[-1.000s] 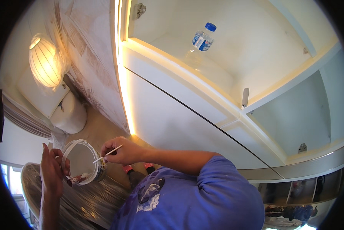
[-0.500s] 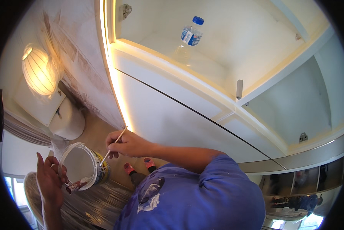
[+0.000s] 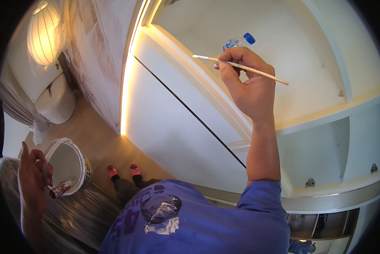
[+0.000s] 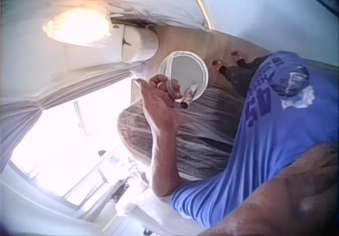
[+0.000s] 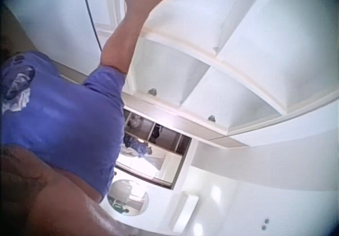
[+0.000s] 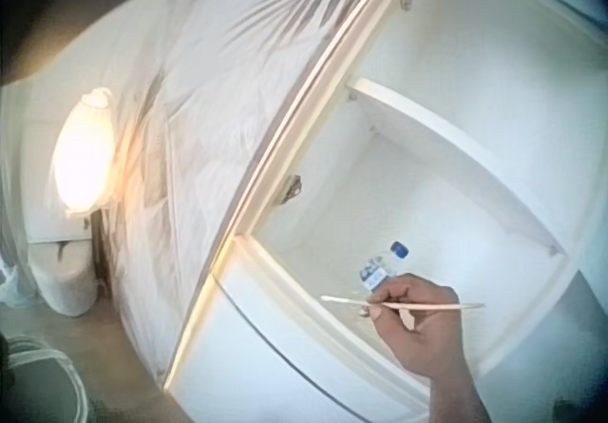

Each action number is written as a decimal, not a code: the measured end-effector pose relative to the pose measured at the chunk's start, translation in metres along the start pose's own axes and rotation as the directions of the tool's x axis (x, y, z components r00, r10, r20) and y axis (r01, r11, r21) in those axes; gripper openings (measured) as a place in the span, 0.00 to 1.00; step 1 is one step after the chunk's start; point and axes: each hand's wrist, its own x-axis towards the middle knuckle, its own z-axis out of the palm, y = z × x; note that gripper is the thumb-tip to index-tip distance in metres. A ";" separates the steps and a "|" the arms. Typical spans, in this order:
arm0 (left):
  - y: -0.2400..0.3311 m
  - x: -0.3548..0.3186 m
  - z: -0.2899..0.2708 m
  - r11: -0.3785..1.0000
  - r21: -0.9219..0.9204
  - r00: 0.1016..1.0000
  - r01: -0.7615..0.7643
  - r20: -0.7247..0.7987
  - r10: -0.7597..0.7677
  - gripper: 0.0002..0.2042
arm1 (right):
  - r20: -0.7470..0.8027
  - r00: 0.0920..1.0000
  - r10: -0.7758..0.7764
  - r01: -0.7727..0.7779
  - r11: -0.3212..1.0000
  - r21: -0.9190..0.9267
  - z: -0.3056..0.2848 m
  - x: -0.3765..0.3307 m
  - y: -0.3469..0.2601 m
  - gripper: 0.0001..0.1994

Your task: The person applies a liquid from a container onto the edges and corners of a white cabinet using a brush.

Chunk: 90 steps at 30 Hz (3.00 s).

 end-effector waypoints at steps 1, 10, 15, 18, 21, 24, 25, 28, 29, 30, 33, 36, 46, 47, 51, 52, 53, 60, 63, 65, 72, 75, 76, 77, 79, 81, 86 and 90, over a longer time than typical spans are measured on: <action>-0.001 0.001 -0.001 1.000 0.000 1.000 -0.002 0.009 0.002 0.30 | -0.003 1.000 -0.016 0.016 0.999 -0.052 0.002 0.001 -0.001 0.03; -0.007 0.005 -0.005 0.998 0.050 1.000 -0.027 -0.013 0.028 0.31 | -0.013 0.992 -0.129 0.114 0.917 -0.383 0.031 -0.009 -0.021 0.04; -0.009 0.007 -0.006 0.998 0.048 0.999 -0.033 0.001 0.033 0.31 | 0.018 0.986 -0.166 0.155 0.868 -0.471 0.043 -0.001 -0.022 0.03; -0.010 0.009 -0.009 0.998 0.057 1.000 -0.029 0.007 0.029 0.30 | 0.027 0.982 -0.188 0.178 0.862 -0.475 0.047 0.003 -0.020 0.03; -0.011 0.011 -0.010 0.998 0.063 1.000 -0.017 0.006 0.017 0.30 | 0.040 0.980 -0.195 0.190 0.864 -0.467 0.050 0.007 -0.018 0.02; -0.012 0.016 -0.009 0.997 0.080 1.000 -0.006 0.029 0.004 0.31 | 0.054 0.983 -0.174 0.178 0.857 -0.483 0.051 0.008 -0.015 0.02; -0.011 0.016 -0.009 0.996 0.086 0.999 -0.006 0.033 0.004 0.31 | 0.054 0.983 -0.174 0.179 0.859 -0.480 0.052 0.010 -0.015 0.02; -0.012 0.014 -0.011 0.995 0.102 1.000 0.002 0.010 -0.003 0.30 | 0.049 0.984 -0.174 0.177 0.872 -0.457 0.053 0.013 -0.014 0.02; -0.013 0.014 -0.011 0.995 0.103 1.000 -0.008 0.009 0.007 0.30 | 0.046 0.984 -0.171 0.173 0.881 -0.441 0.053 0.013 -0.012 0.02; -0.015 0.016 -0.011 0.995 0.103 1.000 -0.016 0.011 0.015 0.30 | 0.043 0.985 -0.166 0.169 0.888 -0.427 0.053 0.012 -0.011 0.02; -0.017 0.018 -0.014 0.993 0.112 1.000 -0.022 0.021 0.020 0.30 | 0.049 0.987 -0.152 0.157 0.875 -0.457 0.054 0.013 -0.015 0.01; -0.017 0.015 -0.013 0.990 0.140 1.000 -0.018 -0.005 0.019 0.30 | 0.052 0.985 -0.162 0.168 0.872 -0.460 0.054 0.013 -0.014 0.02; -0.015 0.010 -0.009 0.984 0.178 0.995 -0.007 -0.094 0.025 0.31 | 0.036 0.993 -0.110 0.115 0.889 -0.444 0.049 0.011 -0.019 0.02; -0.015 0.007 -0.010 0.984 0.179 0.993 -0.012 -0.109 0.032 0.31 | 0.032 0.993 -0.118 0.120 0.894 -0.432 0.051 0.013 -0.020 0.02; -0.020 0.016 -0.009 0.983 0.182 0.995 -0.018 -0.097 0.036 0.30 | 0.023 0.991 -0.135 0.132 0.898 -0.420 0.058 0.013 -0.014 0.02; -0.020 0.016 -0.010 0.984 0.180 0.995 -0.019 -0.095 0.037 0.30 | 0.027 0.992 -0.125 0.125 0.897 -0.424 0.058 0.013 -0.012 0.02; -0.020 0.016 -0.010 0.985 0.173 0.996 -0.015 -0.081 0.030 0.30 | 0.032 0.993 -0.116 0.118 0.896 -0.428 0.058 0.013 -0.010 0.02; -0.015 0.019 -0.015 0.992 0.127 1.000 0.022 -0.004 -0.022 0.31 | 0.054 0.986 -0.160 0.168 0.888 -0.427 0.053 0.015 -0.014 0.03; -0.015 0.018 -0.013 0.993 0.117 1.000 0.016 -0.007 -0.016 0.31 | 0.039 0.989 -0.143 0.146 0.899 -0.413 0.057 0.016 -0.015 0.02; -0.016 0.018 -0.012 0.992 0.124 1.000 0.004 -0.001 -0.004 0.31 | 0.032 0.994 -0.107 0.110 0.903 -0.415 0.056 0.013 -0.010 0.02; -0.015 0.012 -0.010 0.982 0.187 0.998 -0.007 -0.057 0.018 0.31 | 0.058 0.994 -0.095 0.111 0.872 -0.477 0.050 0.011 -0.016 0.03; -0.018 0.013 -0.009 0.982 0.190 0.996 -0.011 -0.082 0.027 0.31 | 0.054 0.992 -0.118 0.129 0.876 -0.465 0.048 0.011 -0.022 0.02; -0.019 0.013 -0.009 0.982 0.186 0.996 -0.014 -0.084 0.031 0.31 | 0.061 0.991 -0.118 0.133 0.873 -0.469 0.047 0.011 -0.022 0.02; -0.018 0.013 -0.009 0.981 0.193 0.996 -0.009 -0.080 0.025 0.31 | 0.067 0.991 -0.120 0.137 0.871 -0.472 0.047 0.012 -0.021 0.02; -0.016 0.012 -0.010 0.979 0.203 0.997 0.003 -0.077 0.013 0.31 | 0.077 0.990 -0.115 0.138 0.875 -0.464 0.048 0.015 -0.019 0.02; -0.016 0.014 -0.011 0.986 0.169 0.998 -0.005 -0.055 0.015 0.31 | 0.082 0.992 -0.097 0.123 0.884 -0.451 0.051 0.017 -0.014 0.02; -0.014 0.017 -0.008 0.986 0.168 1.000 0.003 -0.023 0.000 0.31 | 0.048 0.993 -0.107 0.117 0.908 -0.402 0.060 0.018 -0.006 0.03; -0.014 0.016 -0.009 0.987 0.157 0.999 0.020 -0.038 -0.014 0.31 | 0.058 0.992 -0.114 0.128 0.881 -0.456 0.060 0.017 -0.012 0.03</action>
